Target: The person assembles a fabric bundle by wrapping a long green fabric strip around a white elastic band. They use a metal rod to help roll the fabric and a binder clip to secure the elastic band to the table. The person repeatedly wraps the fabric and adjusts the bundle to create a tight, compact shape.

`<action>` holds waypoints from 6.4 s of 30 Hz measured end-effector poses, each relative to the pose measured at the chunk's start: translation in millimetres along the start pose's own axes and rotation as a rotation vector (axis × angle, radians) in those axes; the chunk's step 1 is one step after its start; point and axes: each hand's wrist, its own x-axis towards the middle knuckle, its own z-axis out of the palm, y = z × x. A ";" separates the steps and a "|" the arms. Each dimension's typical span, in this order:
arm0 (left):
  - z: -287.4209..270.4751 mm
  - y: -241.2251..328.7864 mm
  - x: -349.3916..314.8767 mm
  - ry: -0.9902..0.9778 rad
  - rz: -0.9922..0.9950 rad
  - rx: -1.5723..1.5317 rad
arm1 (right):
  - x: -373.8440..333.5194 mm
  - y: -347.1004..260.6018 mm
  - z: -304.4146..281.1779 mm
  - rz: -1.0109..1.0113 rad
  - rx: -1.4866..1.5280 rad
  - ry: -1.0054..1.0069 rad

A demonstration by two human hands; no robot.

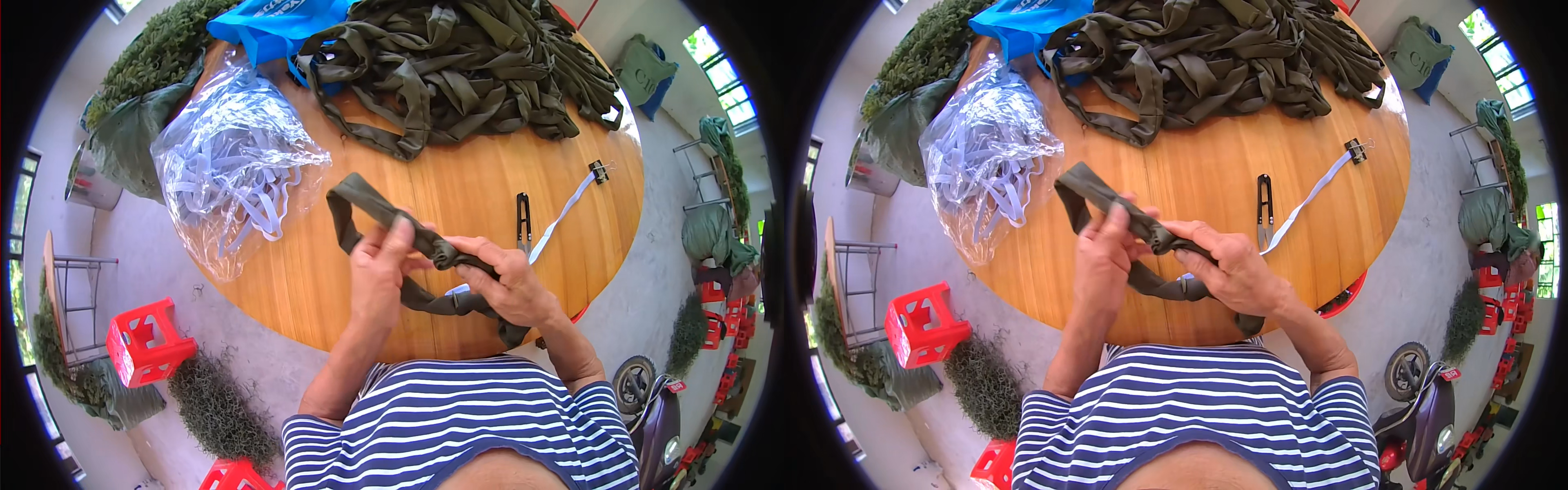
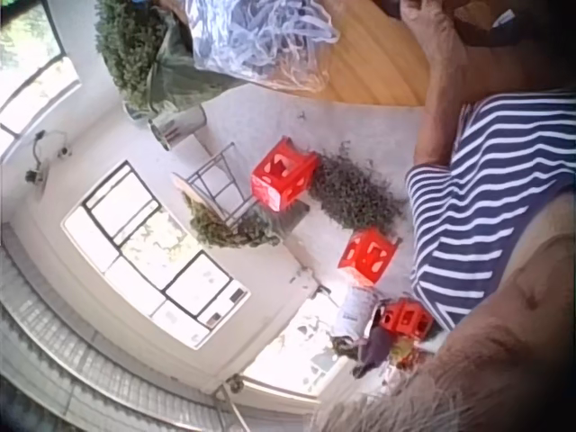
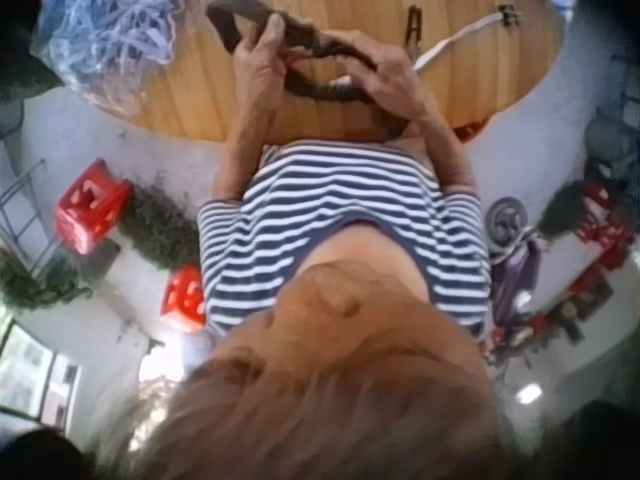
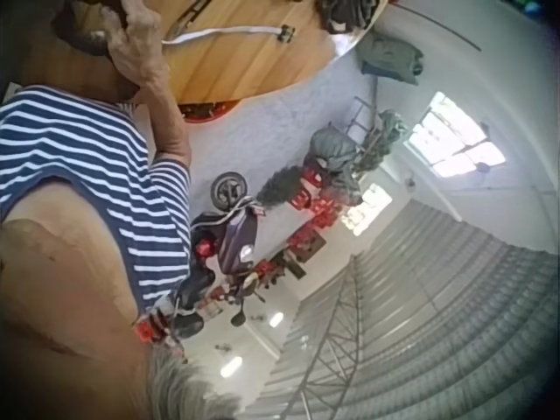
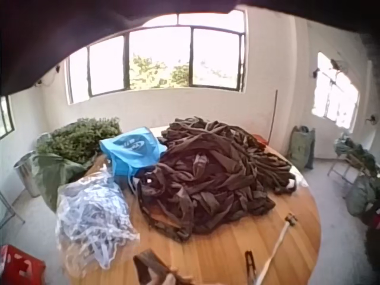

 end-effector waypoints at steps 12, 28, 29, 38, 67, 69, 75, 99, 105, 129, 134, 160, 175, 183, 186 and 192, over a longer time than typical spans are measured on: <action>12.2 -28.4 -6.4 -0.033 -0.069 -0.168 | -1.9 -10.0 2.2 0.218 0.112 0.058; -24.4 33.5 0.2 -0.050 0.048 -0.128 | -14.1 -16.9 -14.6 -0.050 -0.292 -0.150; -24.0 29.5 1.3 -0.039 0.056 -0.104 | -13.7 -16.9 -13.8 -0.047 -0.285 -0.145; -4.2 -12.9 -14.0 -0.118 -0.064 -0.108 | -6.8 -6.4 3.1 0.117 -0.123 -0.022; -10.9 -28.1 -15.1 -0.195 -0.141 -0.066 | 3.7 5.7 13.2 -0.210 -0.308 0.075; -11.7 -16.8 -18.6 -0.259 -0.250 -0.098 | 1.7 3.5 8.4 -0.274 -0.293 0.125; -24.6 8.9 -10.2 -0.235 -0.113 -0.496 | -9.4 -7.5 0.5 -0.284 -0.490 -0.023; -12.5 -16.1 -16.1 -0.261 -0.099 -0.104 | 4.7 4.6 20.7 -0.268 -0.422 0.150; -23.8 4.7 -13.3 -0.318 -0.259 -0.531 | -8.6 0.3 5.7 -0.352 -0.518 0.072; -14.6 -10.1 -11.4 -0.215 -0.229 -0.515 | -6.2 5.6 18.7 -0.253 -0.555 0.106; -15.5 -15.9 -11.4 -0.089 -0.128 -0.425 | -13.1 1.5 16.8 -0.204 -0.641 0.071; -13.3 -20.3 -13.3 -0.070 -0.091 -0.561 | -10.5 7.3 27.1 -0.120 -0.356 0.076; -10.5 -22.1 -11.9 0.035 0.080 -0.317 | -15.4 -4.2 9.7 0.117 -0.307 -0.042; -9.6 -23.5 -11.5 0.005 0.029 -0.313 | 0.2 4.8 39.3 -0.054 -0.194 0.084; -14.4 -19.0 -11.4 -0.033 0.001 -0.430 | 0.7 6.9 32.5 -0.161 -0.277 0.055; -13.2 -22.3 -13.7 -0.087 0.035 -0.391 | -4.9 4.8 25.4 -0.125 -0.292 0.052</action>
